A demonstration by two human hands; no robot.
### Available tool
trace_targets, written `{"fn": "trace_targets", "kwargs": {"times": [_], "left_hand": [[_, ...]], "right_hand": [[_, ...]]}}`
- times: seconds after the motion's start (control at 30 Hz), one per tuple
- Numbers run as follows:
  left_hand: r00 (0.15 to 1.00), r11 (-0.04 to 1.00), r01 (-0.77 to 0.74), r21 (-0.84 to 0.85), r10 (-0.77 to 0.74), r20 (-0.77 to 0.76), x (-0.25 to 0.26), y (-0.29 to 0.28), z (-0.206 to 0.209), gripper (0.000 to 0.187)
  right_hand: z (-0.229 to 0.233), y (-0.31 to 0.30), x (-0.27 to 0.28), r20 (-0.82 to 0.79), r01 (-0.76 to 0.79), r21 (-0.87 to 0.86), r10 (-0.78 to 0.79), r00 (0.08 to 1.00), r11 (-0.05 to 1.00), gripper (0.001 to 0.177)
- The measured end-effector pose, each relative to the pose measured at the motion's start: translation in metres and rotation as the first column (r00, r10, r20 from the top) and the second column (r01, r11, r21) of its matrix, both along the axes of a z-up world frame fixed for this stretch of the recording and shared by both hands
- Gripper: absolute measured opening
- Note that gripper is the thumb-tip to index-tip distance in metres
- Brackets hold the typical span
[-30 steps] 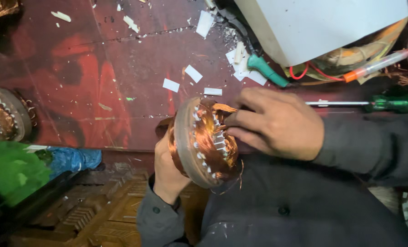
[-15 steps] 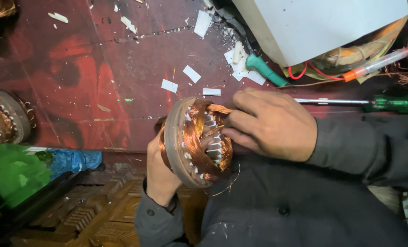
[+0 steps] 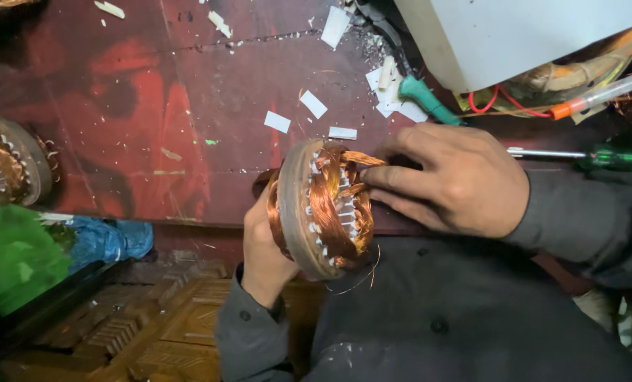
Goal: The person winds copper wire around a circular motor stator, carefully placing white insulating spacers between the windings. They rotate the stator to access different slots and continue the winding process.
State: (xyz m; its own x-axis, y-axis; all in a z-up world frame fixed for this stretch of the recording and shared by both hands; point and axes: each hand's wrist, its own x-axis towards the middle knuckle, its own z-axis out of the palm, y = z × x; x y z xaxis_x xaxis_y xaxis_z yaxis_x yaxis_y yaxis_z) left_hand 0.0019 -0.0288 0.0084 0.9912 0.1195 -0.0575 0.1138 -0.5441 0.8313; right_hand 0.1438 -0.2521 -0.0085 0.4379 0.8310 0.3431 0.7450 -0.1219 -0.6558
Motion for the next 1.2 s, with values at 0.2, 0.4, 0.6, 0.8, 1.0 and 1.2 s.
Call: {"fn": "trace_targets", "kwargs": {"times": [0.2,0.4,0.6,0.8,1.0,1.2], "left_hand": [[0.999,0.999,-0.005,-0.044,0.007,0.041,-0.008,0.005,-0.008,0.042],[1.000,1.000,-0.018,0.018,0.018,0.006,-0.013,0.005,-0.011,0.035],[0.997,0.997,-0.055,-0.053,0.052,-0.053,-0.013,0.007,-0.013,0.043],[0.998,0.995,-0.035,-0.088,0.030,-0.052,-0.014,0.009,-0.014,0.042],[0.997,0.992,-0.059,-0.109,0.053,-0.060,-0.015,0.009,-0.015,0.049],[1.000,0.998,-0.020,-0.061,0.020,-0.010,-0.013,0.008,-0.014,0.045]], "right_hand": [[-0.005,0.000,0.001,0.030,-0.063,0.000,0.063,0.998,0.998,0.028],[-0.006,0.001,0.001,0.015,-0.067,-0.009,0.068,0.998,0.998,0.028],[-0.007,0.003,0.002,-0.003,-0.066,-0.015,0.066,0.998,0.998,0.030],[-0.008,0.003,0.003,-0.001,-0.055,-0.010,0.055,0.998,0.998,0.027],[-0.006,0.005,0.002,-0.004,-0.046,-0.005,0.046,0.999,0.999,0.024],[-0.006,0.006,0.002,0.003,-0.045,-0.016,0.045,0.999,0.999,0.023]]}}
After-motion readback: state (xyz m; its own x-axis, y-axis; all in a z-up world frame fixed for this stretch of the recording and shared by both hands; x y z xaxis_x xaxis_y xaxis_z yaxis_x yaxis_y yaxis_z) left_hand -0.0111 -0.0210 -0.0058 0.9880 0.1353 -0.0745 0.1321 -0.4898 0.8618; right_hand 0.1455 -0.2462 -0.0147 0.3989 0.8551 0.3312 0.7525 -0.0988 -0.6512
